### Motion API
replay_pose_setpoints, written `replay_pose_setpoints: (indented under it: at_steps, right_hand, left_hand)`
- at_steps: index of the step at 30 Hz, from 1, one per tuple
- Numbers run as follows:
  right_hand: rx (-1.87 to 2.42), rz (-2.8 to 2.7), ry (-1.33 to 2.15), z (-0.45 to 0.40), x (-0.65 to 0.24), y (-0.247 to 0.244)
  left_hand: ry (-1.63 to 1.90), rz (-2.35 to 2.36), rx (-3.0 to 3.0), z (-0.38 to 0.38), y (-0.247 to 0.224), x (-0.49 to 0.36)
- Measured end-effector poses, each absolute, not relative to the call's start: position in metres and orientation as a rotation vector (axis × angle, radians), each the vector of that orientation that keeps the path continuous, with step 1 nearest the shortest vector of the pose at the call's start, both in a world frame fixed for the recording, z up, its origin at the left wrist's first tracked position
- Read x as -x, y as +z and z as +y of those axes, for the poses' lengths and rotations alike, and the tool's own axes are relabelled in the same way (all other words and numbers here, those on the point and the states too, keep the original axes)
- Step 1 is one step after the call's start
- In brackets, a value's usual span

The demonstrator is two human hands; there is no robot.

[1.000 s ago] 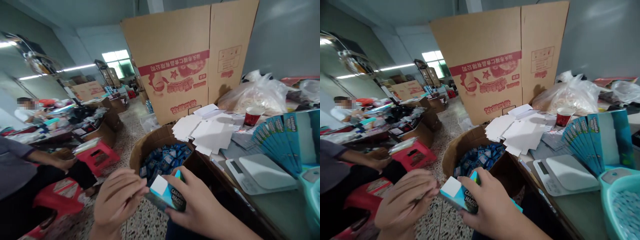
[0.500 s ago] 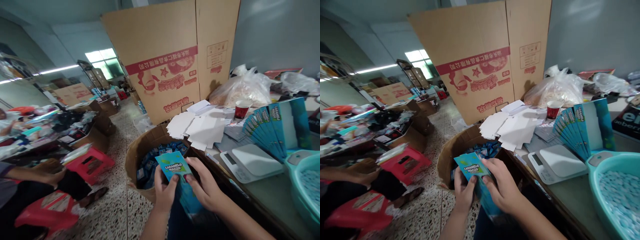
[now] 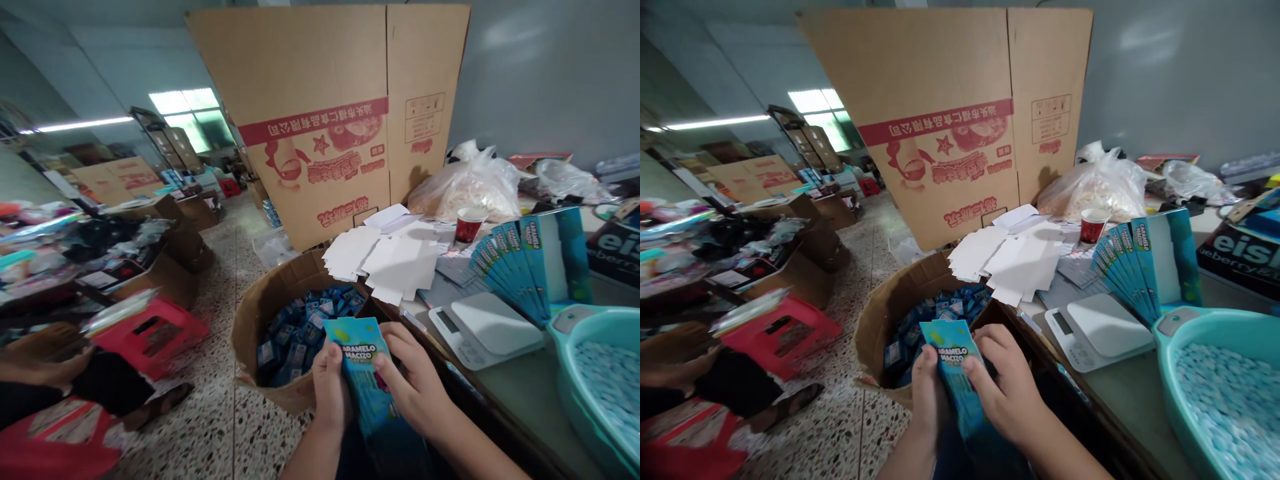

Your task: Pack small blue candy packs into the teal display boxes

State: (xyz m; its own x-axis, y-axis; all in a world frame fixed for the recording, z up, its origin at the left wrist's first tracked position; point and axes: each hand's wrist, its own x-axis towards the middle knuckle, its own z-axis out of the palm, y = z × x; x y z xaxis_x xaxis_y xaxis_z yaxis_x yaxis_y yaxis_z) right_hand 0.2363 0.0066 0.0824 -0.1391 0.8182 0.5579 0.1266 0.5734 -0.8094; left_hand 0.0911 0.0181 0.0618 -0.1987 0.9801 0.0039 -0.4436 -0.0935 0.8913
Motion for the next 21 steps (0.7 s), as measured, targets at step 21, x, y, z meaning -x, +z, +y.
replay_pose_setpoints:
  at_steps: [21]
  right_hand:
    - [1.113, -2.422, 0.647, 0.047, -0.271, 0.163]
  left_hand:
    - [1.264, 1.253, -2.128, 0.048, 0.113, -0.066]
